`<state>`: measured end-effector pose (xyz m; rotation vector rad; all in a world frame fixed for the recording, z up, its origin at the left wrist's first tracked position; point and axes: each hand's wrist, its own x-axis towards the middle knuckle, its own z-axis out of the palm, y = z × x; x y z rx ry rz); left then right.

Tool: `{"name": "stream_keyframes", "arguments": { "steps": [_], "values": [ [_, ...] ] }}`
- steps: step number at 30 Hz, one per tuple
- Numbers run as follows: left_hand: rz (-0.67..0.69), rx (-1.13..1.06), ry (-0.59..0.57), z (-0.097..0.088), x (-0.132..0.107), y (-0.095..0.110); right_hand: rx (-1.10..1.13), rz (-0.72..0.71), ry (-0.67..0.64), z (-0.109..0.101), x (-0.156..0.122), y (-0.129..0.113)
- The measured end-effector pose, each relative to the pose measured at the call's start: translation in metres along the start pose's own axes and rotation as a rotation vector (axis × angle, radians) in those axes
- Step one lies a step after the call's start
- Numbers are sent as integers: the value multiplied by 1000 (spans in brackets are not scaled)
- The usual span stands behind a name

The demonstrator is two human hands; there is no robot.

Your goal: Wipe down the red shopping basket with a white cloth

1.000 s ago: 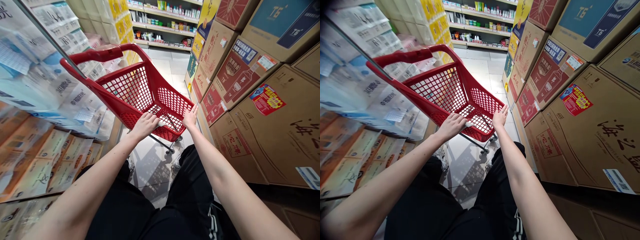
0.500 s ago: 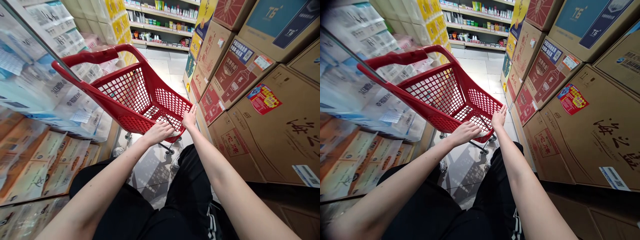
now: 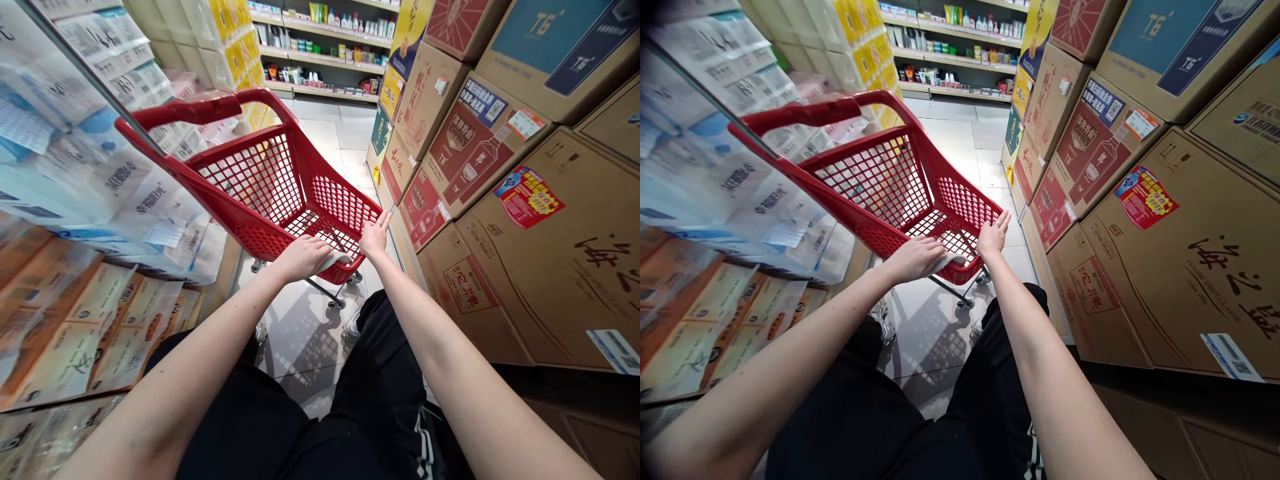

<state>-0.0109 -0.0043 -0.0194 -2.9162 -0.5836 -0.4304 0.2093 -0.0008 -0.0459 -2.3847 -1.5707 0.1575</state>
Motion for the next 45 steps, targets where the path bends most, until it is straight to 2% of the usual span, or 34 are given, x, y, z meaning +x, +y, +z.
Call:
{"name": "stream_keyframes", "arguments": {
  "steps": [6, 9, 13, 19, 22, 24, 27, 32, 35, 45],
  "values": [
    [-145, -16, -45, -5, -14, -39, 20, 17, 8, 2, 2, -1],
    [-216, 17, -30, -6, -21, -49, -10, 16, 5, 0, 2, 0],
    [-211, 52, 2, -6, -20, -37, -60, -8, 3, 0, 2, 3],
    [-51, 22, 37, 0, -5, 8, -119, 2, 21, 1, 5, 10],
    [31, 44, 40, 2, 0, 19, -117, -19, 15, -3, 4, 14],
    [90, 64, 19, 2, -1, 17, -122, -28, 13, -4, 3, 16],
    [123, 87, -20, 0, -7, 5, -131, -26, 10, -3, 5, 19],
    [-16, 149, -12, -6, -26, -29, -119, -21, -18, -1, 7, 18],
    [-67, 181, -6, -9, -34, -39, -118, -19, -11, -2, 6, 17],
    [-78, 211, 1, -5, -24, -25, -141, -27, 9, -3, 5, 15]
  ]
}}
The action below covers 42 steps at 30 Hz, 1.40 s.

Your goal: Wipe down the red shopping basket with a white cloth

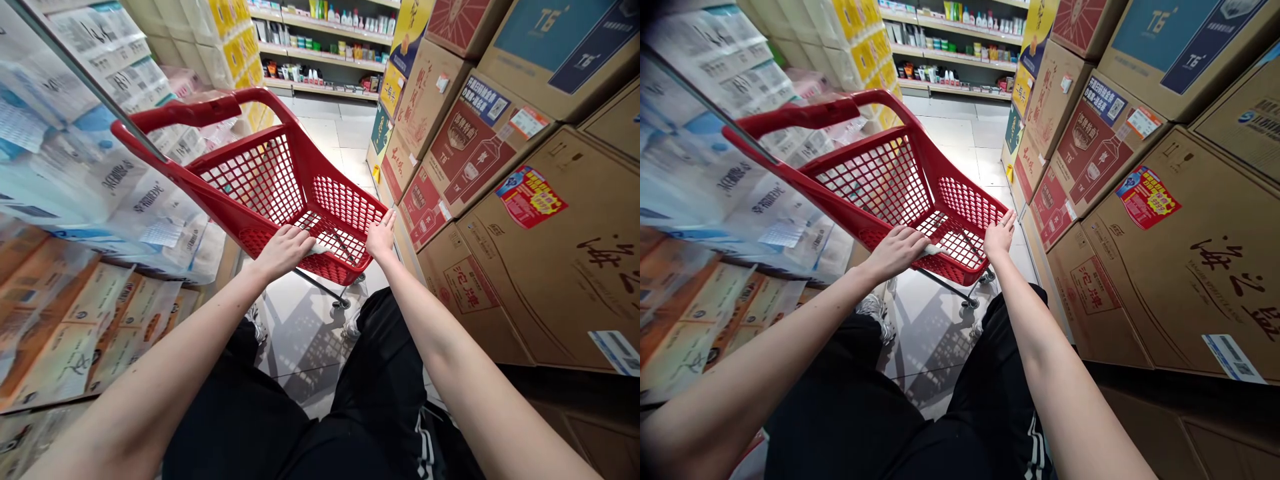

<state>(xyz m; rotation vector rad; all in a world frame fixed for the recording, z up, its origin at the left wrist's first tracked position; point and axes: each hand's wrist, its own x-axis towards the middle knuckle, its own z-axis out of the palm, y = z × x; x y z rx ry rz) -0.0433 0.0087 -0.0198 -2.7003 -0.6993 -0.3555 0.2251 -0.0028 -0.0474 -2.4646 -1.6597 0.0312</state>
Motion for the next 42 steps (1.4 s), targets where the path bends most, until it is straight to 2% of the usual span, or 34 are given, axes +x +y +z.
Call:
{"name": "stream_keyframes", "arguments": {
  "steps": [7, 10, 14, 20, 23, 28, 33, 42],
  "values": [
    [123, -46, -16, -1, 24, 42, -8, -1, 18, 4, 2, 1],
    [125, -46, -10, -2, 27, 47, -2, 0, 2, 4, 4, 1],
    [142, -54, -31, -1, 21, 31, 18, 3, -12, 1, 4, 2],
    [52, -10, -27, 3, 2, -12, 22, 9, -22, -3, 2, 0],
    [2, -12, 1, 2, -5, -24, 28, 13, -34, -5, 1, -2],
    [-52, 10, 32, 5, -6, -24, 16, 14, -33, 0, 4, -1],
    [-40, 34, 20, 7, -2, -18, 15, 6, 2, 10, 8, 7],
    [-54, 55, 23, 8, 8, -10, -20, -45, -32, 7, -2, 3]
  ]
}}
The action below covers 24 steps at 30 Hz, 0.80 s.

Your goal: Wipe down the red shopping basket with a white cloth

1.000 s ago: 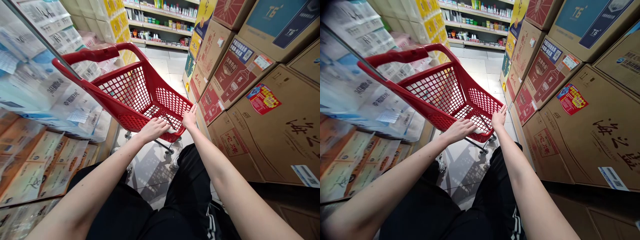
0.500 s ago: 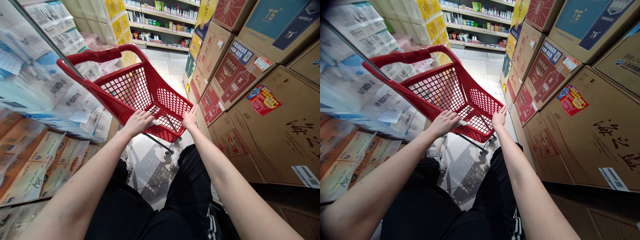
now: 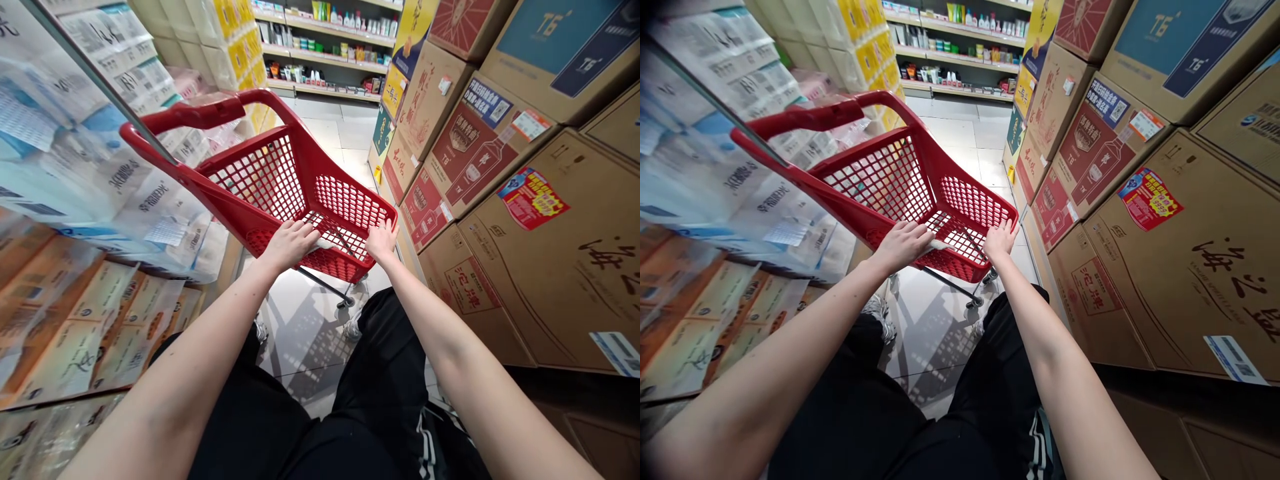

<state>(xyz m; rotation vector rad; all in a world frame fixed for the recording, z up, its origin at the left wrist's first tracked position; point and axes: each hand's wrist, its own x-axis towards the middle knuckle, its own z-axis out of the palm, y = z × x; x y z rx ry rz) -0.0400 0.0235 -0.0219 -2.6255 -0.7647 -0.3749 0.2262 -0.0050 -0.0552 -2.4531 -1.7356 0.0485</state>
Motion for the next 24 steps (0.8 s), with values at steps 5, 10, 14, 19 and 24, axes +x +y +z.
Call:
{"name": "stream_keyframes", "arguments": {
  "steps": [5, 10, 14, 19, 24],
  "values": [
    [-28, -20, 38, 2, 7, 7, -22, -63, -14, 0, -9, -9],
    [-73, -50, 62, 3, 5, 10, -12, -147, -129, -4, -13, -19],
    [-64, -25, 46, 4, 6, 9, 34, -111, -102, -8, -14, -20],
    [-72, -10, 44, 5, 14, 10, 30, -106, -59, -13, -10, -15],
    [-88, 8, 31, 6, 20, 16, 10, -91, -97, -15, -5, -9]
  ]
}}
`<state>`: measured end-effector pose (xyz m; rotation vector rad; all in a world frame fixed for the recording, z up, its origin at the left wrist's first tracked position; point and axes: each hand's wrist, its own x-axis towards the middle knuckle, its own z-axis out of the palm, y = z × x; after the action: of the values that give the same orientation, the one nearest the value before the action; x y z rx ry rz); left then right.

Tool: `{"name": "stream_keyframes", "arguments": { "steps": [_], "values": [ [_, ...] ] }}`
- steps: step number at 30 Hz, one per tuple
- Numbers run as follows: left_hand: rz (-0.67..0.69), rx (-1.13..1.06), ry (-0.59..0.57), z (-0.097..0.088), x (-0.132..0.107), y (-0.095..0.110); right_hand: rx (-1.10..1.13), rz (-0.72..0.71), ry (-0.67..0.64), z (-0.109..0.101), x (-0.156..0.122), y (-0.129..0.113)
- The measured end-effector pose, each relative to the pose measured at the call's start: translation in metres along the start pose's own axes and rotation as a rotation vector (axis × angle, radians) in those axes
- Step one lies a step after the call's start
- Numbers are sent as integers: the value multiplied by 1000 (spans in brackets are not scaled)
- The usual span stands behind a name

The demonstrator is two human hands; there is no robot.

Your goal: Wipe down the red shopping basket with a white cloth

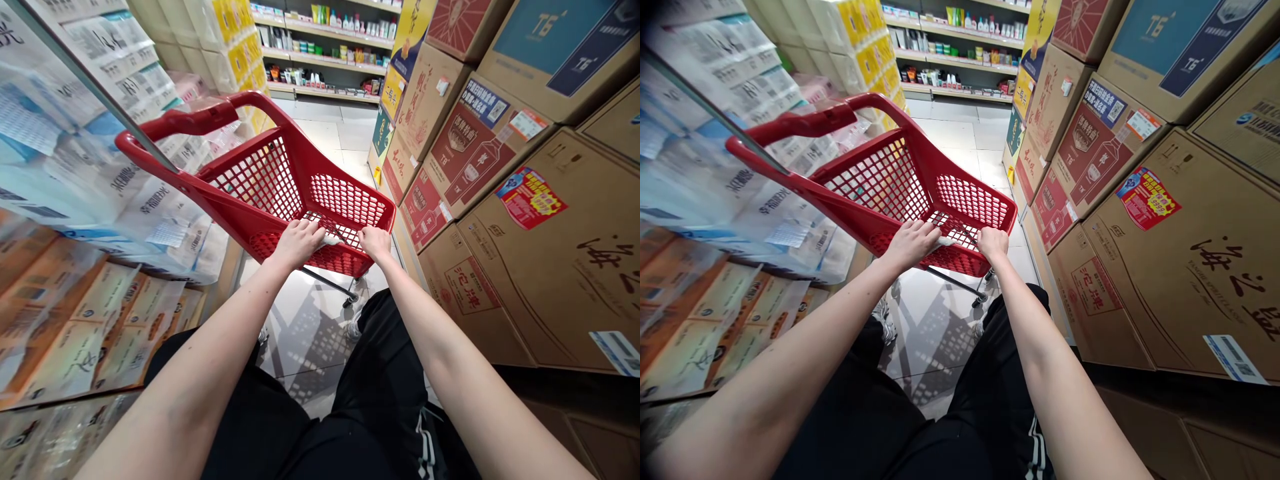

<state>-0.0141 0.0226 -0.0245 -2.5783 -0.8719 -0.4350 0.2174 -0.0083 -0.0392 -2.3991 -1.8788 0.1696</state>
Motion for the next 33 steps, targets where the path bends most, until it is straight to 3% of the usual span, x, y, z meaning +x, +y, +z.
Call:
{"name": "stream_keyframes", "arguments": {
  "steps": [5, 10, 18, 25, 33],
  "values": [
    [14, 13, -52, 1, 5, 3, 36, 23, -11, -3, 0, -1],
    [-21, 14, -24, 5, 8, 8, 132, 79, -39, -5, 0, -5],
    [-28, 45, -1, 4, 8, 13, 138, 43, 0, -3, 8, 1],
    [171, 2, -141, -3, 10, -7, 139, -46, -9, -3, 0, -5],
    [142, -88, -187, -10, 9, -6, 120, -69, -48, -3, -2, -7]
  ]
}}
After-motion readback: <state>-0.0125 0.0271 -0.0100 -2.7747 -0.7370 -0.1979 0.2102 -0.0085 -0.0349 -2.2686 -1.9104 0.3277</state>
